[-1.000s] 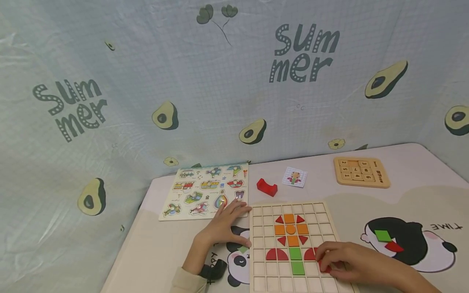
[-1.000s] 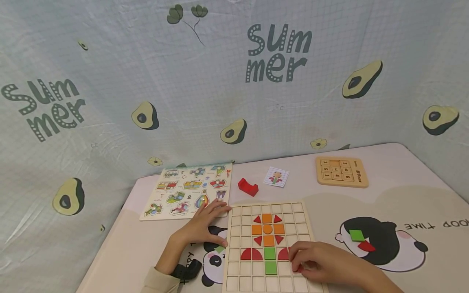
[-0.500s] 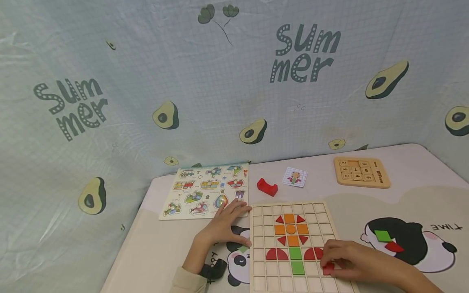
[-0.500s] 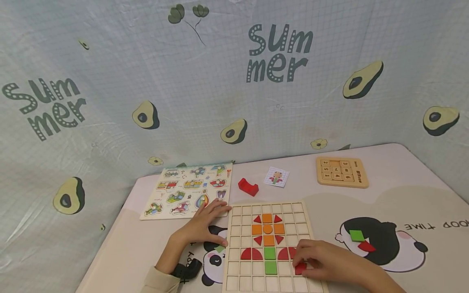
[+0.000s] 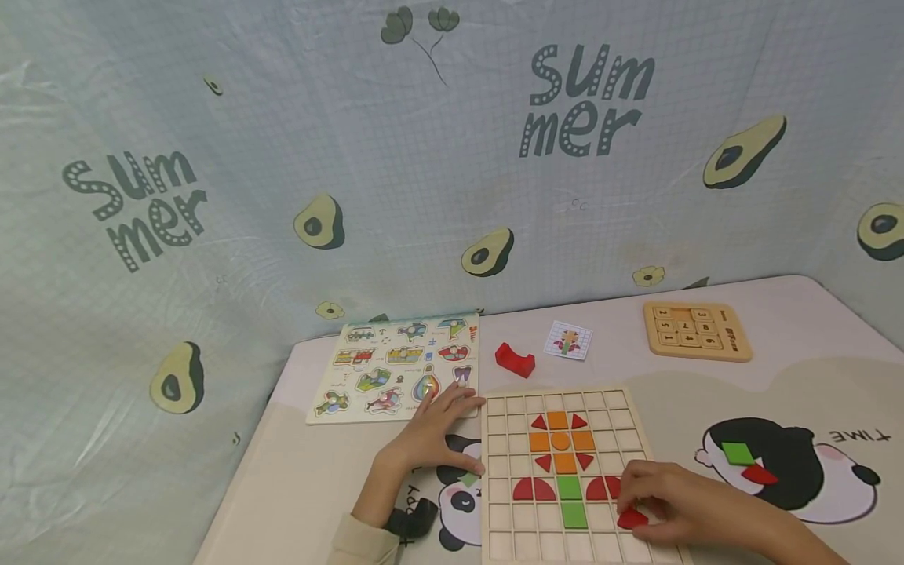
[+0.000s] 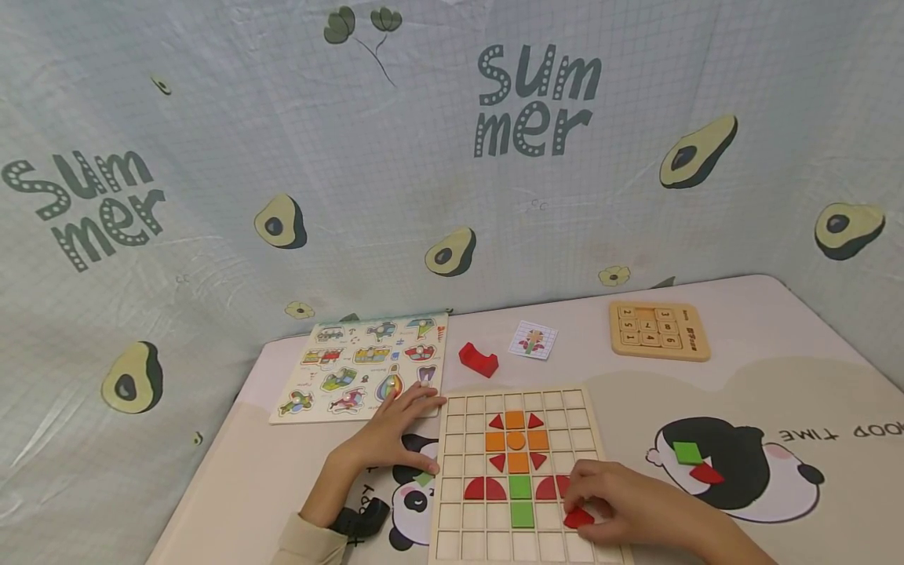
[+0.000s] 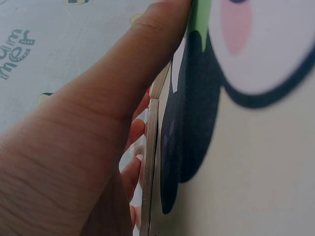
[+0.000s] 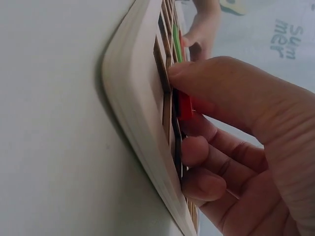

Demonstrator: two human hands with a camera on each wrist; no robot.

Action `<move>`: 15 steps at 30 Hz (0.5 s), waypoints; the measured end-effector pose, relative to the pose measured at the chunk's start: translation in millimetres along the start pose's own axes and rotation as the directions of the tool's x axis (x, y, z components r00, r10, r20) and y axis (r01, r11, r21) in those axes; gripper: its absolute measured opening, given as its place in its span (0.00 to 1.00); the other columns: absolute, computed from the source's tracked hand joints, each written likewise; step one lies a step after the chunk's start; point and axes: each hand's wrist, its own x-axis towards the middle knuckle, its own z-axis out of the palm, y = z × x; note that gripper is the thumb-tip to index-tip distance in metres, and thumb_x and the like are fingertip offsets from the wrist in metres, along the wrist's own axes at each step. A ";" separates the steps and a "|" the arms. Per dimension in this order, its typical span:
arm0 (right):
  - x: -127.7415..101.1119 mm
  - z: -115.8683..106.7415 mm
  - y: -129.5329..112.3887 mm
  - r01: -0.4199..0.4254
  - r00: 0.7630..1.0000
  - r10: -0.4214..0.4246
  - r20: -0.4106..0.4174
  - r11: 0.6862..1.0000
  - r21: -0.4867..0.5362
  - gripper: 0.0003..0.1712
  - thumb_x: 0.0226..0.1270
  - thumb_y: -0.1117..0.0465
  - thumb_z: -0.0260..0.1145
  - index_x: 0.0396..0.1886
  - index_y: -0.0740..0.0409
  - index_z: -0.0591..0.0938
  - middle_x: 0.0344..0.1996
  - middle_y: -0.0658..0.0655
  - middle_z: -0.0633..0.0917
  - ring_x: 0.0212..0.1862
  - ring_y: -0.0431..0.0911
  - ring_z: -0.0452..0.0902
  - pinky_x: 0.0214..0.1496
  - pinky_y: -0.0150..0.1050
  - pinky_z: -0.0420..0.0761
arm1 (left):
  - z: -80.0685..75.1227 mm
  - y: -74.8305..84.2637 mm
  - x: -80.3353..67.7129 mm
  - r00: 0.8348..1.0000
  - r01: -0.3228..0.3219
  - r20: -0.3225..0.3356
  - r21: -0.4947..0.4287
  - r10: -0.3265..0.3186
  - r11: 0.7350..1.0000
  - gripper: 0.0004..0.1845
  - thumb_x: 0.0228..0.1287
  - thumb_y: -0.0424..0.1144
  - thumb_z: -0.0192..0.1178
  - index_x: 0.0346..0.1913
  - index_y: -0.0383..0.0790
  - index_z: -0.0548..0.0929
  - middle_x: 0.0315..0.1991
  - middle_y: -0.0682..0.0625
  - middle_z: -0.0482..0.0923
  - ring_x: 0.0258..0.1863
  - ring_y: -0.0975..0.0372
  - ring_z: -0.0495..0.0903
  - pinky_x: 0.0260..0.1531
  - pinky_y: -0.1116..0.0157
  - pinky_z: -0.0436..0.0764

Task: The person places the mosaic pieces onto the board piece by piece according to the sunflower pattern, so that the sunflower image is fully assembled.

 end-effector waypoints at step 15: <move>11.8 7.2 -6.9 0.094 0.995 -0.093 -0.032 0.995 0.032 0.05 0.66 0.58 0.68 0.40 0.43 0.83 0.37 0.42 0.77 0.38 0.30 0.72 0.31 0.21 0.74 | 0.0 0.8 -0.9 1.000 0.004 -0.001 0.004 -0.004 1.000 0.50 0.41 0.62 0.75 0.70 0.54 0.68 0.71 0.52 0.61 0.77 0.53 0.46 0.75 0.46 0.39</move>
